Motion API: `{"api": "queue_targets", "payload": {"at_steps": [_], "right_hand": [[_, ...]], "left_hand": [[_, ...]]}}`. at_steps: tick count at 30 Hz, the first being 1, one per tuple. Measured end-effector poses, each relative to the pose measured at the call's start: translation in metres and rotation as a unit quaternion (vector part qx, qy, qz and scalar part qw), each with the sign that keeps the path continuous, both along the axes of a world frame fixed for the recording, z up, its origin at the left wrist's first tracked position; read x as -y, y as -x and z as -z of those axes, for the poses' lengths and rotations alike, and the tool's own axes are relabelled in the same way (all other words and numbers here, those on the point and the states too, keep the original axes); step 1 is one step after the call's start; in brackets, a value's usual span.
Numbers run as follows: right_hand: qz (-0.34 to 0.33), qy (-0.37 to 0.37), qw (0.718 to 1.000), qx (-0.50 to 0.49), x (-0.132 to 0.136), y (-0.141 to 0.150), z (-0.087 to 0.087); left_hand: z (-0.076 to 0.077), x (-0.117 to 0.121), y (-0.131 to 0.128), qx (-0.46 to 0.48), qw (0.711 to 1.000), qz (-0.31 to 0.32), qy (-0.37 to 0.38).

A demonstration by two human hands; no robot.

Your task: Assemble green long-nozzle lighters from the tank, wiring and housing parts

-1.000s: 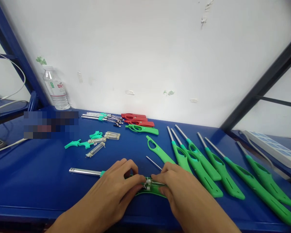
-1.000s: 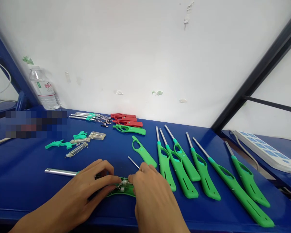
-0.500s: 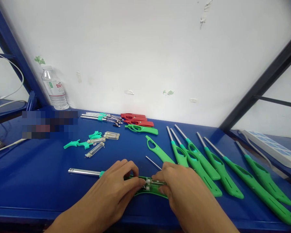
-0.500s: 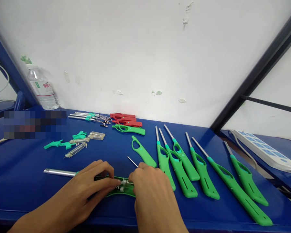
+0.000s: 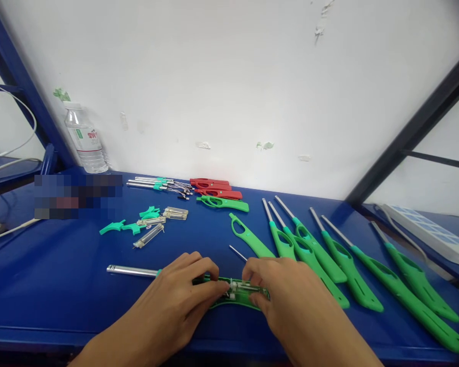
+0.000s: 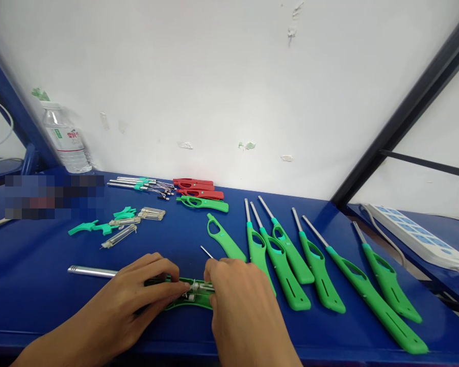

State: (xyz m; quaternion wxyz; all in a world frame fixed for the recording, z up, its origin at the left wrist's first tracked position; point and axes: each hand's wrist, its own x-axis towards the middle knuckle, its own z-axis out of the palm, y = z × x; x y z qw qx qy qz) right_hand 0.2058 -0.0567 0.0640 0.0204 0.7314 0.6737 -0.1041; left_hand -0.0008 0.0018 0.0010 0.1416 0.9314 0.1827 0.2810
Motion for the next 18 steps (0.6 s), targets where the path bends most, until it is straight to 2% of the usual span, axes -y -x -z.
{"api": "queue_targets", "payload": {"at_steps": [12,18], "right_hand": [[0.004,-0.011,1.0,-0.024,0.0026,-0.0026,0.0023],[0.008,0.009,1.0,-0.007,0.0002,-0.0001,-0.001]], "left_hand": [[0.0044,-0.0003,0.0002,0.009,1.0,-0.01,0.003],[0.0056,0.0001,0.0017,0.0,1.0,-0.008,0.005]]}}
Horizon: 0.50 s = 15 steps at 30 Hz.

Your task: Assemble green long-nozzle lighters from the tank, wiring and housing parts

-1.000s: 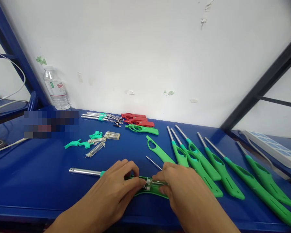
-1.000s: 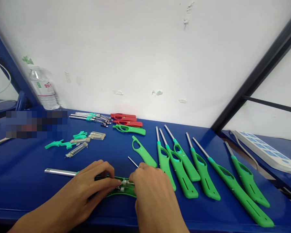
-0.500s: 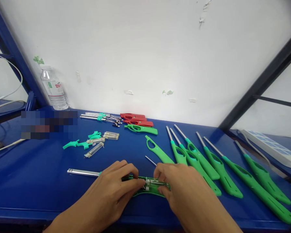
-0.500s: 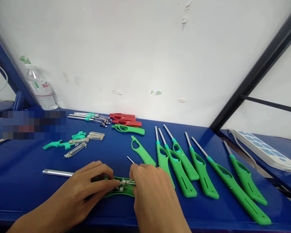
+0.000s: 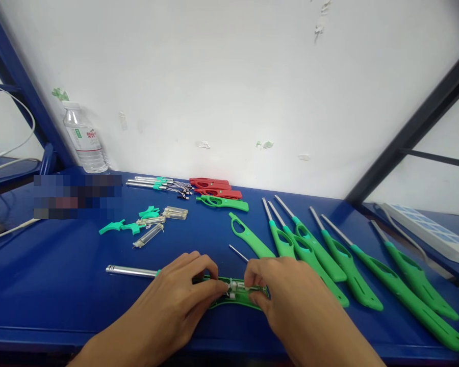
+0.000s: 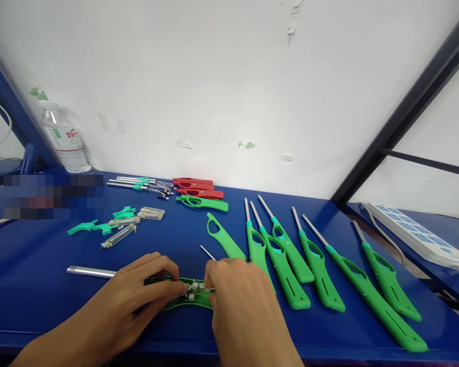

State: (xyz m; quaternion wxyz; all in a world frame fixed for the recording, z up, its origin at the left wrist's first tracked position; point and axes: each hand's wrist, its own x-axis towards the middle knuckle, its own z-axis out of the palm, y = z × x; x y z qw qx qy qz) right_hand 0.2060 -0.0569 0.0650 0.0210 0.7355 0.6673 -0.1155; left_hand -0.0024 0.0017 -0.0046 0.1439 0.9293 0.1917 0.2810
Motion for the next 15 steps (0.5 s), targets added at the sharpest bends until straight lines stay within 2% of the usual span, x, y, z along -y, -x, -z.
{"api": "queue_targets", "payload": {"at_steps": [5,15], "right_hand": [[0.006,0.023,0.999,0.031,-0.002,0.0022,-0.0031],[0.008,0.009,1.0,0.029,-0.0005,0.0008,-0.002]], "left_hand": [[0.0009,0.0002,0.0,-0.008,1.0,-0.001,-0.001],[-0.0018,0.0019,0.0007,-0.012,1.0,-0.003,0.011]]}}
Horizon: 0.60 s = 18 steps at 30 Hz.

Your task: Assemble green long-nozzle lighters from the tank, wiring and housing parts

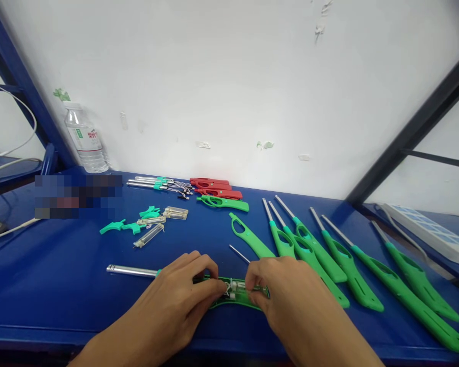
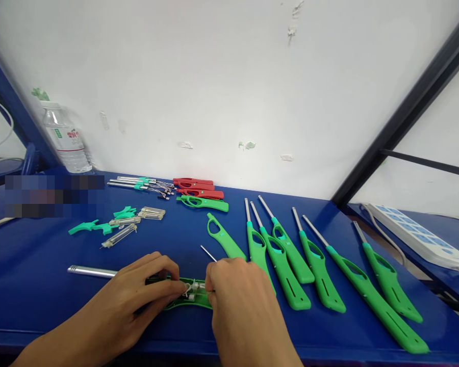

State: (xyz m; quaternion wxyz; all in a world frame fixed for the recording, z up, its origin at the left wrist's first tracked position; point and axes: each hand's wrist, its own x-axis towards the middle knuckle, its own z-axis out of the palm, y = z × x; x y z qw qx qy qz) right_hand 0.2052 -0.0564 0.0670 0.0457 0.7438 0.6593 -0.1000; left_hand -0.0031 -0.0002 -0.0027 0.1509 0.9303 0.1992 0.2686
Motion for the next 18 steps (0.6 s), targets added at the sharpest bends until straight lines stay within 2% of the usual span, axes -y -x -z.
{"api": "queue_targets", "payload": {"at_steps": [6,10,18], "right_hand": [[-0.007,-0.021,1.0,-0.019,0.0005,-0.0013,0.0026],[-0.031,-0.046,0.997,-0.046,0.0014,-0.0037,0.0061],[-0.033,-0.036,0.996,-0.07,0.0029,-0.0041,0.0041]], "left_hand": [[-0.0009,0.0007,-0.0016,0.016,1.0,-0.018,0.0],[-0.0018,0.0004,-0.0018,0.014,1.0,-0.004,-0.003],[-0.0021,0.0002,-0.0028,0.008,1.0,-0.008,-0.001]]}}
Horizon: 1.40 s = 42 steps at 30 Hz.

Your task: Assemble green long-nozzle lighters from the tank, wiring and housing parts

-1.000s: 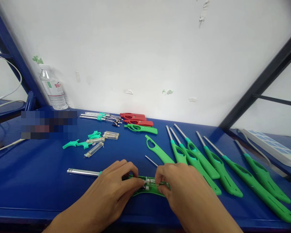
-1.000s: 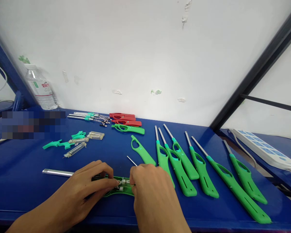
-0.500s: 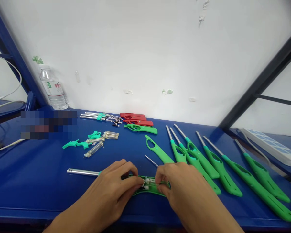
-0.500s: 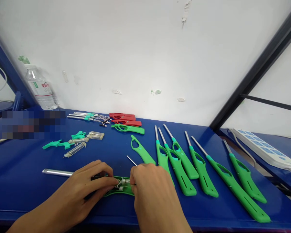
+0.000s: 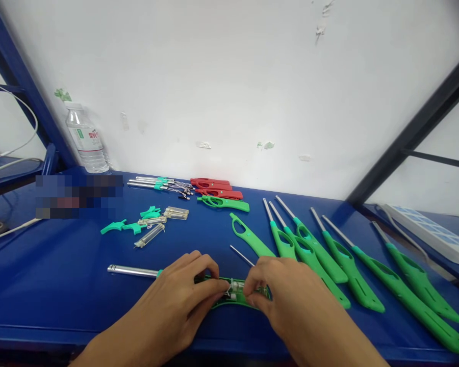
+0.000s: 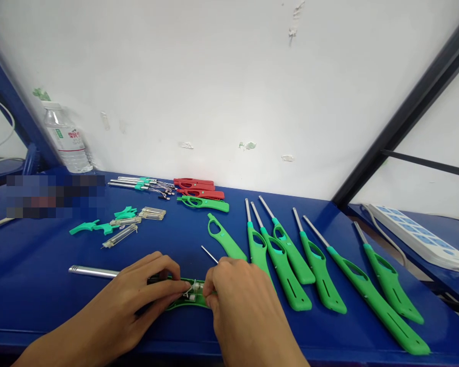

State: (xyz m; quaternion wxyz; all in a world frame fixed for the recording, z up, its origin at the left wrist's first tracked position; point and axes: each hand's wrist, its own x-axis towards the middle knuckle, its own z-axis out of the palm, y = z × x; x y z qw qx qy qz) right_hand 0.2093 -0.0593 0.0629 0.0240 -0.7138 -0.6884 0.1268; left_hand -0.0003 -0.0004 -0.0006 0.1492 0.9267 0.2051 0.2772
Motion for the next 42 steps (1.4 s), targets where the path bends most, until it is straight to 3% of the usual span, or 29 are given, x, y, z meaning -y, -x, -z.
{"api": "queue_targets", "payload": {"at_steps": [9,21,33,36,42], "right_hand": [[0.0,-0.02,0.998,-0.059,0.0,-0.005,0.01],[-0.008,-0.021,0.998,-0.058,0.002,-0.006,0.003],[-0.027,-0.041,0.996,-0.07,0.001,-0.013,0.008],[-0.005,-0.077,0.994,-0.074,0.001,-0.019,0.008],[0.107,-0.103,0.989,0.002,-0.005,-0.028,-0.002]], "left_hand": [[0.002,0.001,0.001,0.009,1.0,0.014,0.025],[0.0,0.0,0.001,-0.008,1.0,0.016,0.02],[-0.002,0.004,0.003,-0.025,0.999,0.008,0.029],[-0.003,0.003,0.002,-0.02,1.0,0.005,0.019],[-0.001,0.002,0.001,-0.009,1.0,0.007,0.021]]}}
